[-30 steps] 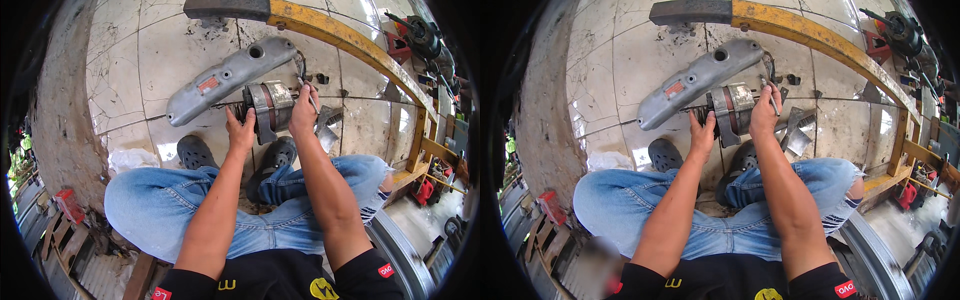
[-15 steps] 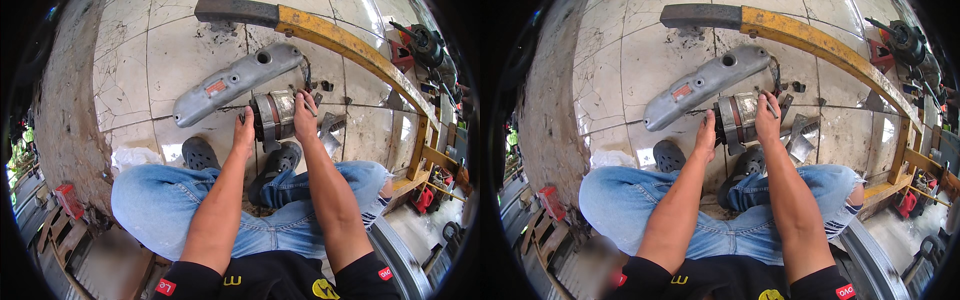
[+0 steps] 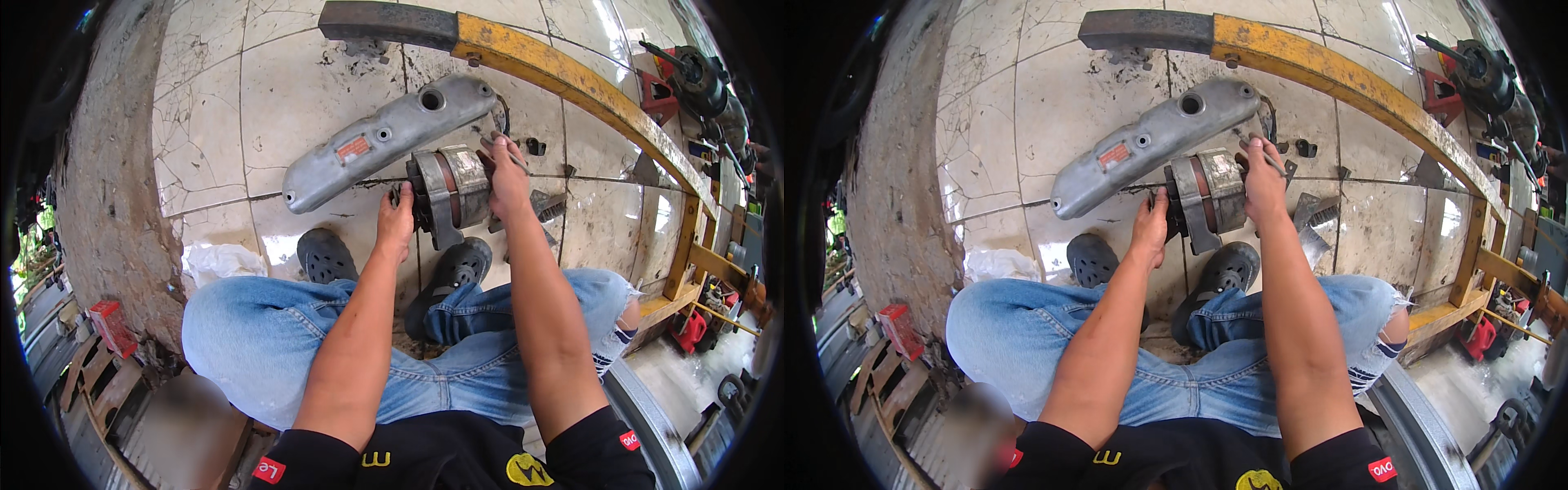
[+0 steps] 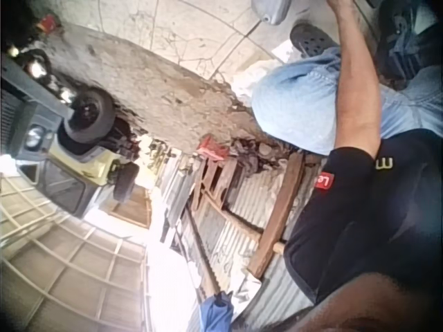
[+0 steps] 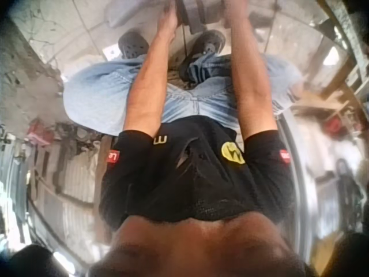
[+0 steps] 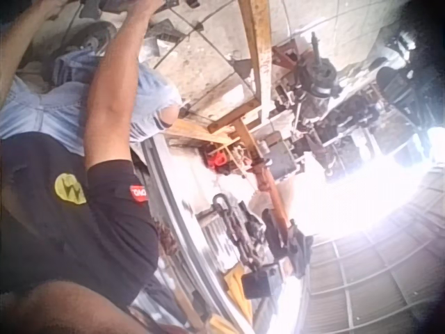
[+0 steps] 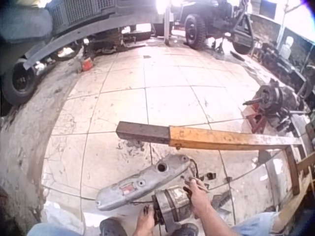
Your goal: The person sits on the floor and assembles a motor component by attaching a housing to a stator. They use a wire brush to clean the surface, then use sandpaper to smooth it. Finally, they use a screwdriver to tighten screws on the assembled unit.
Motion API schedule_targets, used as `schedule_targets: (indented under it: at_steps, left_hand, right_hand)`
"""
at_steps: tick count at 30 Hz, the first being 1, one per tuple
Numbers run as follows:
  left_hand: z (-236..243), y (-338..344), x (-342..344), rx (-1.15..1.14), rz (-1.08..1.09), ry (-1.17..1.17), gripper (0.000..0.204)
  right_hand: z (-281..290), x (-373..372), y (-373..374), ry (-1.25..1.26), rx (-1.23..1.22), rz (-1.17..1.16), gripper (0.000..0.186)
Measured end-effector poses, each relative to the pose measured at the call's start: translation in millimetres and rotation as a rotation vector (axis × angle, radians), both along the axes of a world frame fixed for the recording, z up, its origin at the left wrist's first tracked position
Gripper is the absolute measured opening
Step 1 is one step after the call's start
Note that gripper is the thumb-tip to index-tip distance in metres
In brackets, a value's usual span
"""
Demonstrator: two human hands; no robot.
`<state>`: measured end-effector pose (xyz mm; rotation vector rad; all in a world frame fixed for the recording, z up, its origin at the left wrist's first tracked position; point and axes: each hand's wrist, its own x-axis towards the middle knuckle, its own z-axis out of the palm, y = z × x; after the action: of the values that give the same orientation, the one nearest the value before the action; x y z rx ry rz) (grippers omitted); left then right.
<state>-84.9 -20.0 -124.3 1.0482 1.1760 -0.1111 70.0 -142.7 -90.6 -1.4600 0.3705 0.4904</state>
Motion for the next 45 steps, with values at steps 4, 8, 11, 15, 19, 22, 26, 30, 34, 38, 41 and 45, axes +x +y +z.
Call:
schedule_targets:
  at_steps: [4,8,11,15,19,22,26,30,34,38,41,45]
  left_hand:
    - [18.7,7.4,8.1,-0.019,-0.048,0.018,0.093]
    - [13.4,3.2,9.9,0.020,-0.044,0.051,0.096]
    - [9.8,2.4,5.8,-0.077,0.030,0.065,0.095]
    - [4.7,1.4,0.0,0.009,-0.062,0.144,0.091]
    - [41.5,-1.0,-2.7,0.107,-0.112,0.235,0.088]
    - [46.2,5.9,-7.4,0.200,-0.117,0.224,0.087]
    - [88.2,33.0,7.5,0.265,0.007,-0.013,0.087]
    - [67.4,73.5,23.0,0.210,0.040,-0.113,0.086]
    - [64.4,102.8,32.7,0.112,0.062,-0.090,0.084]
    - [38.8,107.9,29.9,0.119,0.122,0.073,0.061]
    - [35.7,113.7,25.7,0.132,0.108,0.076,0.061]
    - [52.1,123.1,22.8,0.205,-0.005,0.112,0.077]
  right_hand:
    - [14.7,-11.6,7.8,-0.240,-0.333,0.291,0.038]
    - [1.8,-9.7,8.1,-0.183,-0.256,0.119,0.039]
    - [6.1,-9.4,16.2,-0.146,-0.285,0.093,0.039]
    - [3.7,-9.4,19.0,-0.138,-0.249,0.032,0.035]
    - [12.6,-19.9,14.8,-0.109,-0.193,-0.017,0.037]
    - [43.4,-18.3,27.3,-0.106,-0.195,-0.004,0.037]
    - [82.8,-8.4,53.9,-0.135,-0.121,-0.049,0.036]
    - [83.4,8.5,87.8,-0.211,-0.053,-0.066,0.033]
    - [83.2,21.3,124.2,-0.215,-0.080,0.016,0.030]
    - [69.4,16.8,144.3,-0.249,-0.052,0.035,0.031]
    - [70.2,8.8,154.0,-0.269,-0.051,0.056,0.029]
    - [54.0,10.9,161.5,-0.372,-0.163,0.083,0.026]
